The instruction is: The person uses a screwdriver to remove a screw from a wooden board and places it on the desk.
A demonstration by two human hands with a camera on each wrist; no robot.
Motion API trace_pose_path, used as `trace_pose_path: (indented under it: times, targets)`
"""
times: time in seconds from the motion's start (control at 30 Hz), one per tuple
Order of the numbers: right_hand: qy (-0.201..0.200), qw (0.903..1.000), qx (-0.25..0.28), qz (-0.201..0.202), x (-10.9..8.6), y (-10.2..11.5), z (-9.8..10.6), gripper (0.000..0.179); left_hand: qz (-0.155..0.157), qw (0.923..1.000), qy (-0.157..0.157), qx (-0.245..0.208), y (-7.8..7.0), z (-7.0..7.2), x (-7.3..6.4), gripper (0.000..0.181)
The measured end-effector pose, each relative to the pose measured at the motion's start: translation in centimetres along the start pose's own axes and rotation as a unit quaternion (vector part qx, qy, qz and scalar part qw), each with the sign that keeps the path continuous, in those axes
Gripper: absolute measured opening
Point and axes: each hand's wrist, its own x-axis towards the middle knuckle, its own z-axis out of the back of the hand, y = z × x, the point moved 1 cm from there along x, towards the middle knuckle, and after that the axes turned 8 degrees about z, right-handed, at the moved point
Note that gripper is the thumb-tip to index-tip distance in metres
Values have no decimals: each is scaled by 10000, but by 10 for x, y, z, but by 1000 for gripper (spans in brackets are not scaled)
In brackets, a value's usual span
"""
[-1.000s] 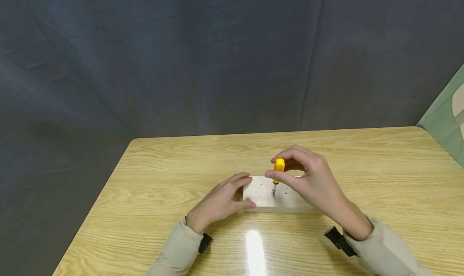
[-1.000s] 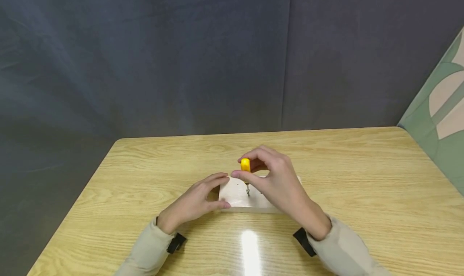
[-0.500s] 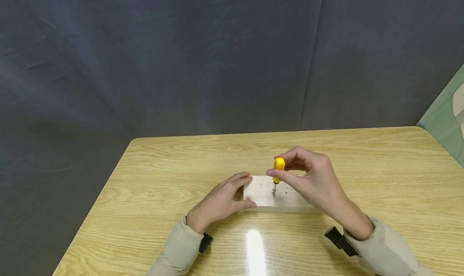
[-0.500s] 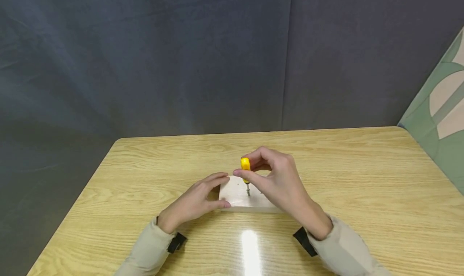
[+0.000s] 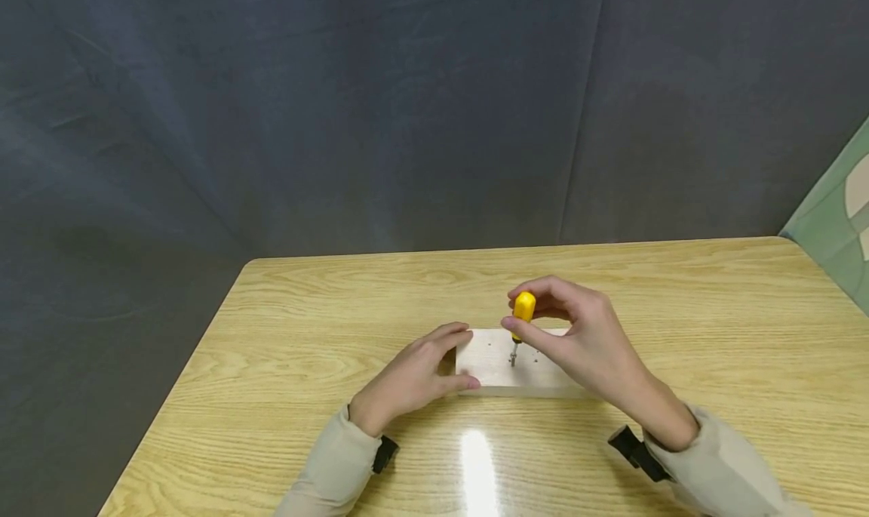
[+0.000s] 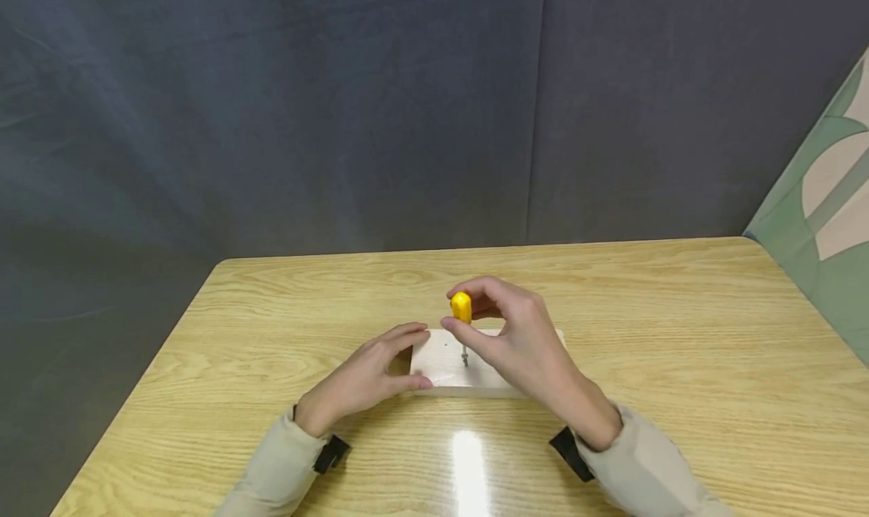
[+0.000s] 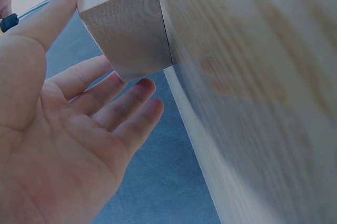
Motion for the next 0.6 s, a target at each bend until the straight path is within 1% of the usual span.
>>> trace_pose_path:
  times: [0.1,0.33,0.43,0.6]
  targets:
    - [-121,9999,-52,40,0,-2,0,30,-2,10000,2,14,-1,0,0,77]
    - [-423,9983,-105,382,-1,-2,-1,36,4,10000,19,61,-2,1,0,77]
    - [-446,9980,-72,447,0,-2,0,37,19,10000,23,46,-2,1,0,77]
    - [-368,9979,-57,534,0,-1,0,37,31,10000,20,29,0,0,-1,77]
